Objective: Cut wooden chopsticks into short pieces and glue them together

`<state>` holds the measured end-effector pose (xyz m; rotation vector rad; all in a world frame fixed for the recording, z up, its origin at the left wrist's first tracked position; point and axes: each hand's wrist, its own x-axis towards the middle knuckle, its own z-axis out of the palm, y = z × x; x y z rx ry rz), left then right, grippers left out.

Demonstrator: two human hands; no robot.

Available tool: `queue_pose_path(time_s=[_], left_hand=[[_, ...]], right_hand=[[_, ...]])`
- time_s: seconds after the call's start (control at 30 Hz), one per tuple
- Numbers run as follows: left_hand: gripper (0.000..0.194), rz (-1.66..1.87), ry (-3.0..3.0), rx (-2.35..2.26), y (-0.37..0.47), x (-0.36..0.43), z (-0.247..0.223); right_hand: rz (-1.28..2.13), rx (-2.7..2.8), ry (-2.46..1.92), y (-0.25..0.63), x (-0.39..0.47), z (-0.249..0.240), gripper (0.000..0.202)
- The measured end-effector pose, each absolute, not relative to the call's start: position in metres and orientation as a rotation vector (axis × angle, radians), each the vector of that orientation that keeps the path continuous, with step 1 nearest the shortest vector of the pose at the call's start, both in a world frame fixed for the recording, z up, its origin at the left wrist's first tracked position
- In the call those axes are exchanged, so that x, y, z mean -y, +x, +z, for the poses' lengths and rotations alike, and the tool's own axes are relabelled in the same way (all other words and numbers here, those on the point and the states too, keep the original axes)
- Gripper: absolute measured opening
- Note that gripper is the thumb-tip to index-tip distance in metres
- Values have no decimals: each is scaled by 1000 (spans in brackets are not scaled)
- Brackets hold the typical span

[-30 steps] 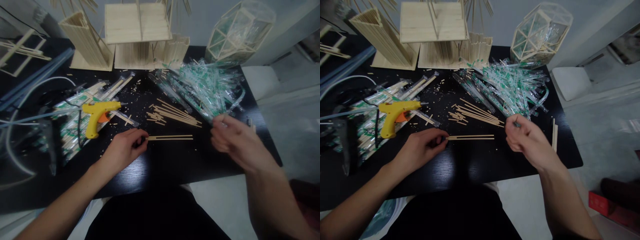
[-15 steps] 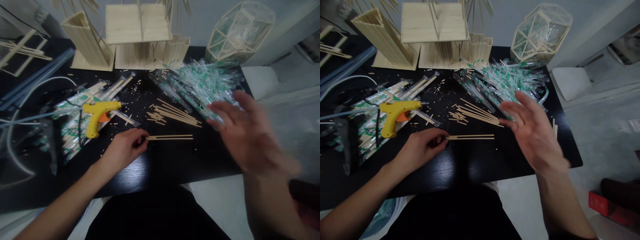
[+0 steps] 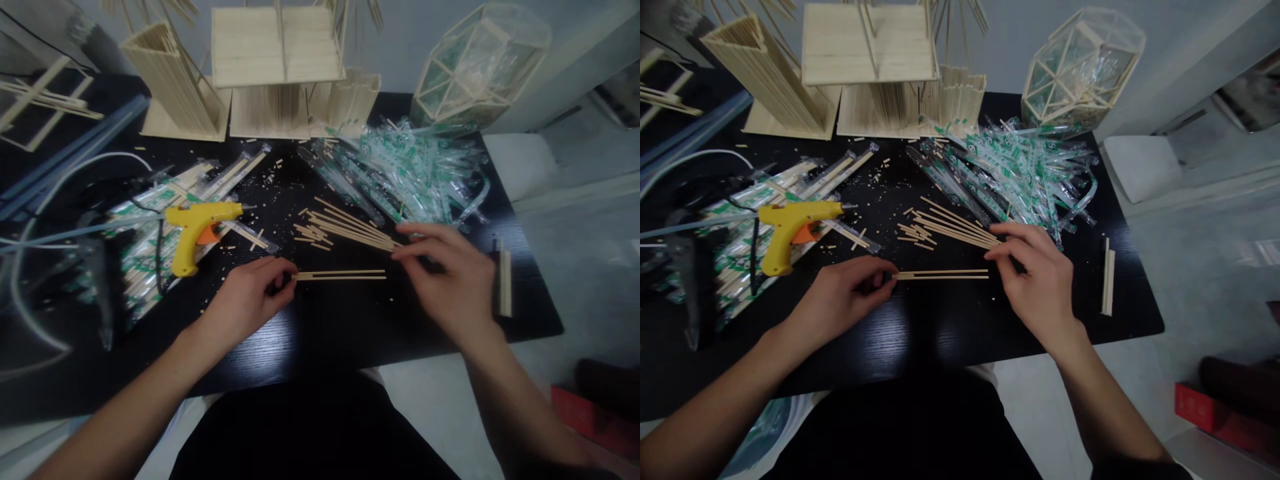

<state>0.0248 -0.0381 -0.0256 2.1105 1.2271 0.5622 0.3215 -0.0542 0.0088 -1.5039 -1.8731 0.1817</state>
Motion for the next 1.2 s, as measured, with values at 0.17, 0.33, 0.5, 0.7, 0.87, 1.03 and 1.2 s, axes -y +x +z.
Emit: queue_pose_path(time_s=[0.17, 0.33, 0.5, 0.7, 0.87, 1.03, 1.2], left_hand=[[12, 560, 2115, -1220, 25, 38, -24], [12, 587, 2133, -1208, 24, 38, -26], [11, 585, 2121, -1183, 23, 37, -26], [13, 547, 2076, -1214, 24, 37, -28], [14, 504, 2055, -1224, 22, 37, -29], [15, 479, 2049, -1230, 21, 37, -28], [12, 501, 2058, -1249, 24, 36, -31]], right_hand=[[414, 2029, -1408, 285, 55, -12, 11], [513, 2228, -1335, 245, 55, -29, 16], [555, 2354, -1331, 236, 47, -24, 12], [555, 2511, -1282, 236, 41, -16, 13], [540, 2537, -1248, 235, 40, -13, 12], [529, 2563, -1254, 235, 39, -12, 13], [468, 2522, -1364, 230, 49, -15, 15]])
